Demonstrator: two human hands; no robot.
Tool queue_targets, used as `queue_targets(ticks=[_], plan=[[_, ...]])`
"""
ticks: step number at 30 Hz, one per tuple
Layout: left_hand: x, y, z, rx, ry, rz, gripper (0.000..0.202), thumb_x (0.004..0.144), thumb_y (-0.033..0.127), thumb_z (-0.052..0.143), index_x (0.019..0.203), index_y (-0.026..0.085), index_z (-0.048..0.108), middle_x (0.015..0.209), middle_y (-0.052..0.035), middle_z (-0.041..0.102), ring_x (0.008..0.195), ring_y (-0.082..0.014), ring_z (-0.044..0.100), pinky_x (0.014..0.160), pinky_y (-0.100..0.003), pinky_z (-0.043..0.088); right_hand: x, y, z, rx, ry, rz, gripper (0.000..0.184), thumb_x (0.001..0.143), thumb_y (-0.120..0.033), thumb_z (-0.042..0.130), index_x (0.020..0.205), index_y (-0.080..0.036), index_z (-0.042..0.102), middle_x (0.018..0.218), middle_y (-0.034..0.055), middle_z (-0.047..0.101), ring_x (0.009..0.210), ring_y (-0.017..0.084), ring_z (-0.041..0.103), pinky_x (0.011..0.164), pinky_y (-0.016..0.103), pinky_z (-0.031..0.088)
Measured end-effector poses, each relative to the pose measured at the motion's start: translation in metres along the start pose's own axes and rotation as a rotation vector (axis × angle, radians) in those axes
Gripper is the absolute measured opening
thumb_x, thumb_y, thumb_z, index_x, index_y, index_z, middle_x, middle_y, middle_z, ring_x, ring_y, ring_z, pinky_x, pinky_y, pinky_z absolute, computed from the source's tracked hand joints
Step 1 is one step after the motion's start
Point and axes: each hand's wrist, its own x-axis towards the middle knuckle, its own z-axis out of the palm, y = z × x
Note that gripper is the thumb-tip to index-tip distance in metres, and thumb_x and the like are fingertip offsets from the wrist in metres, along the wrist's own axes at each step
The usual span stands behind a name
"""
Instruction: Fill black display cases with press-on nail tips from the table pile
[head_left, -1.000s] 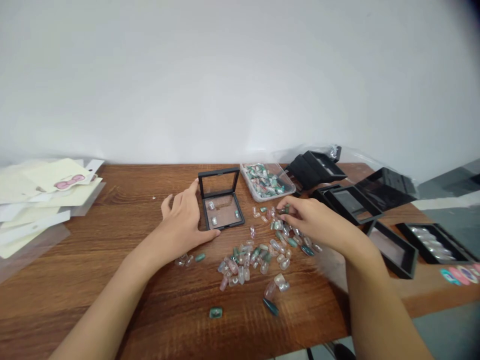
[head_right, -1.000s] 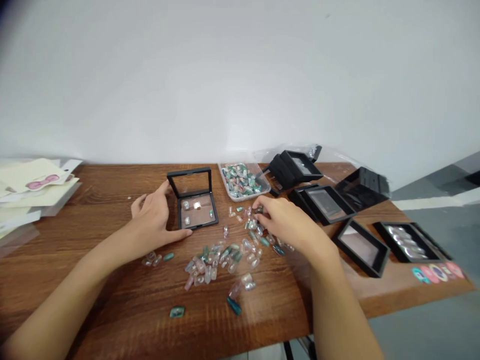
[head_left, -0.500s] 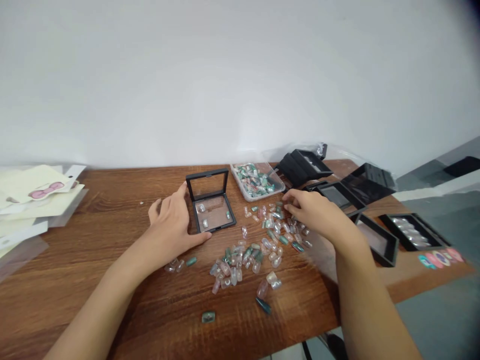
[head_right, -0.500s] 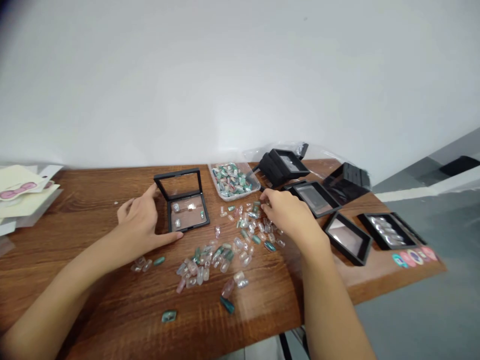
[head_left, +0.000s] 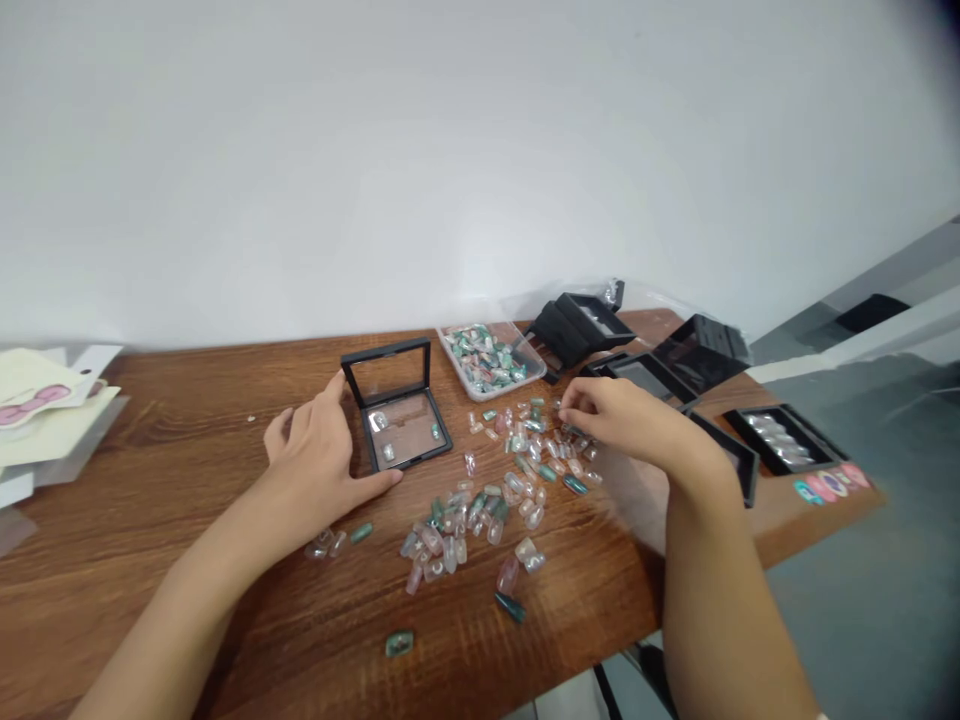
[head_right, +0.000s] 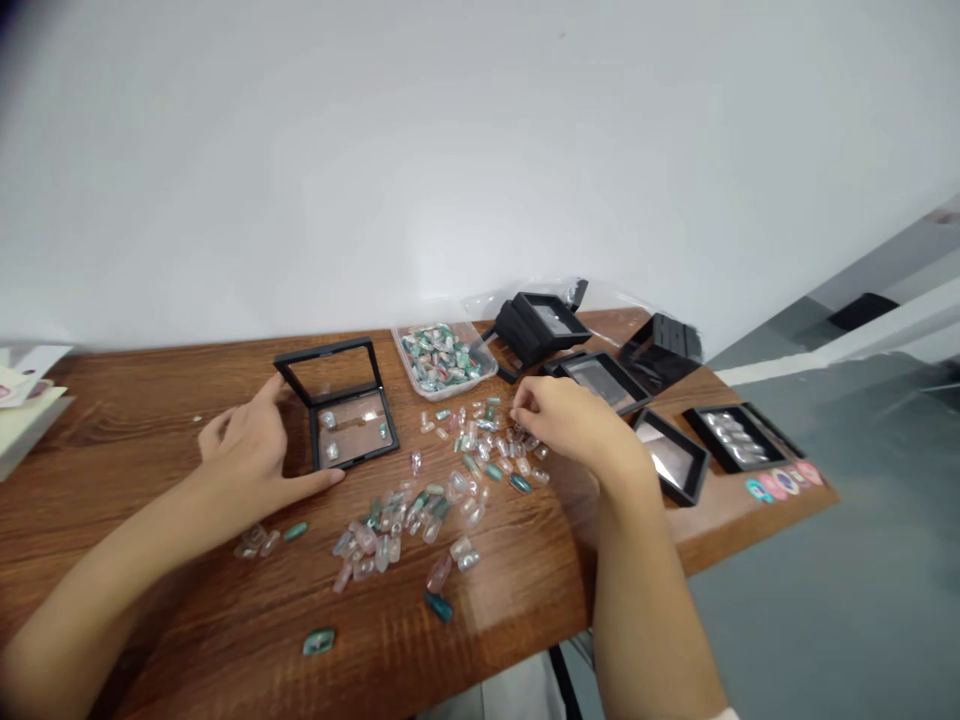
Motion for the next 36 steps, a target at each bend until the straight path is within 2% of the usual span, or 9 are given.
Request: queue_targets(ticks=[4,6,14,18,23,27,33,36], plan=[[-0.002,0.002,-0.002,0.024,-0.007,0.018,0.099,0.082,0.062,0.057,0.149,0.011,0.006,0.130,-0.0212,0.047,0.126,-0.0425,0.045,0.106,-0.061,0.027,-0.008,0.001,-0.004,0.103,-0.148,-0.126,0.006,0.086,-0.027,0.059,0.089,-0.023,0.062,0.074,-0.0021,0.067,0.065,0.015,0.060,0.060,0.025,0.040],[-0.001,0.002,-0.002,0.031,-0.002,0.018,0.101,0.080,0.063,0.059,0.149,0.010,0.007,0.132,-0.0225,0.046,0.127,-0.0434,0.044,0.107,-0.062,0.027,-0.012,-0.001,-0.006,0.120,-0.193,-0.153,0.004,0.085,-0.026,0.059,0.087,-0.023,0.061,0.072,-0.0030,0.067,0.065,0.014,0.060,0.059,0.025,0.040],[-0.001,0.002,-0.001,-0.019,0.021,0.017,0.101,0.076,0.060,0.064,0.149,0.014,0.011,0.134,-0.0224,0.047,0.127,-0.0446,0.046,0.107,-0.064,0.026,-0.009,-0.004,0.000,0.038,-0.255,-0.066,0.011,0.074,-0.021,0.064,0.085,-0.021,0.064,0.072,-0.0007,0.068,0.063,0.015,0.060,0.055,0.025,0.038],[-0.002,0.002,-0.001,-0.027,0.018,0.006,0.102,0.076,0.061,0.064,0.149,0.014,0.010,0.134,-0.0223,0.047,0.128,-0.0448,0.045,0.108,-0.064,0.025,-0.006,-0.001,0.004,-0.002,-0.227,-0.023,0.011,0.073,-0.022,0.063,0.084,-0.022,0.065,0.075,0.0003,0.070,0.064,0.016,0.061,0.056,0.026,0.038],[-0.001,0.003,-0.001,0.002,-0.006,-0.004,0.100,0.077,0.062,0.061,0.148,0.013,0.011,0.132,-0.0226,0.048,0.128,-0.0429,0.045,0.108,-0.062,0.025,-0.005,-0.005,0.004,-0.046,-0.130,-0.001,0.009,0.079,-0.022,0.059,0.083,-0.022,0.066,0.082,0.0026,0.072,0.070,0.017,0.063,0.060,0.027,0.038],[-0.001,0.004,-0.002,0.020,-0.006,0.003,0.099,0.078,0.063,0.059,0.148,0.011,0.010,0.136,-0.0240,0.046,0.127,-0.0422,0.046,0.107,-0.062,0.026,-0.004,-0.008,0.004,-0.056,-0.075,-0.050,0.009,0.083,-0.022,0.057,0.081,-0.022,0.067,0.085,0.0034,0.072,0.072,0.017,0.063,0.062,0.026,0.038],[0.000,0.002,-0.001,0.020,-0.013,-0.010,0.100,0.076,0.063,0.060,0.147,0.013,0.011,0.132,-0.0204,0.049,0.127,-0.0421,0.046,0.108,-0.061,0.025,-0.006,-0.014,-0.002,0.041,0.006,-0.116,0.019,0.091,-0.024,0.052,0.086,-0.022,0.070,0.086,0.0022,0.073,0.077,0.018,0.064,0.065,0.026,0.040],[0.001,0.000,-0.001,0.006,-0.031,-0.007,0.100,0.076,0.064,0.059,0.148,0.013,0.012,0.133,-0.0205,0.048,0.124,-0.0423,0.047,0.108,-0.060,0.025,-0.009,-0.021,-0.004,0.075,0.036,-0.176,0.023,0.093,-0.027,0.050,0.087,-0.020,0.071,0.084,0.0028,0.073,0.073,0.017,0.063,0.065,0.026,0.040]])
